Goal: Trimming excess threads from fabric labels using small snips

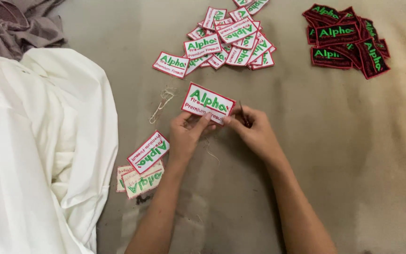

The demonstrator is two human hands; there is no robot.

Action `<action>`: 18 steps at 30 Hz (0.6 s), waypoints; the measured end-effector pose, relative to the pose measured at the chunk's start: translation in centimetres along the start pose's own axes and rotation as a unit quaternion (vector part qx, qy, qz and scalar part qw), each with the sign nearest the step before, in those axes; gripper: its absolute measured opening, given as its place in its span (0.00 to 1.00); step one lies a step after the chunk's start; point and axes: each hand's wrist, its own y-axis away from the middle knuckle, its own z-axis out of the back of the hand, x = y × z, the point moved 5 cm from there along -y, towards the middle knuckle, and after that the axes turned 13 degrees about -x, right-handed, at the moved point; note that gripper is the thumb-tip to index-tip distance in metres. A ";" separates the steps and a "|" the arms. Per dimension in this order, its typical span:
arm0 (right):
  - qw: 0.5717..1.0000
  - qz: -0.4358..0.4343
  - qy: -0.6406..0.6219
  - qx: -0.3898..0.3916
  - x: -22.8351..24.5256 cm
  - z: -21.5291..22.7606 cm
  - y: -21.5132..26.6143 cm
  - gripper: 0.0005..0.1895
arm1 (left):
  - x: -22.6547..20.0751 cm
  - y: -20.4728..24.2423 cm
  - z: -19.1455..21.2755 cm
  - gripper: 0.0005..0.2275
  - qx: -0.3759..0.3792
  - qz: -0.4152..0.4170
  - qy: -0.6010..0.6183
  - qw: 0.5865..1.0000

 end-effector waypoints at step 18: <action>0.994 0.048 0.028 -0.095 -2.2 1.3 -1.3 0.06 | -0.7 1.1 0.1 0.16 -0.054 0.051 0.004 0.997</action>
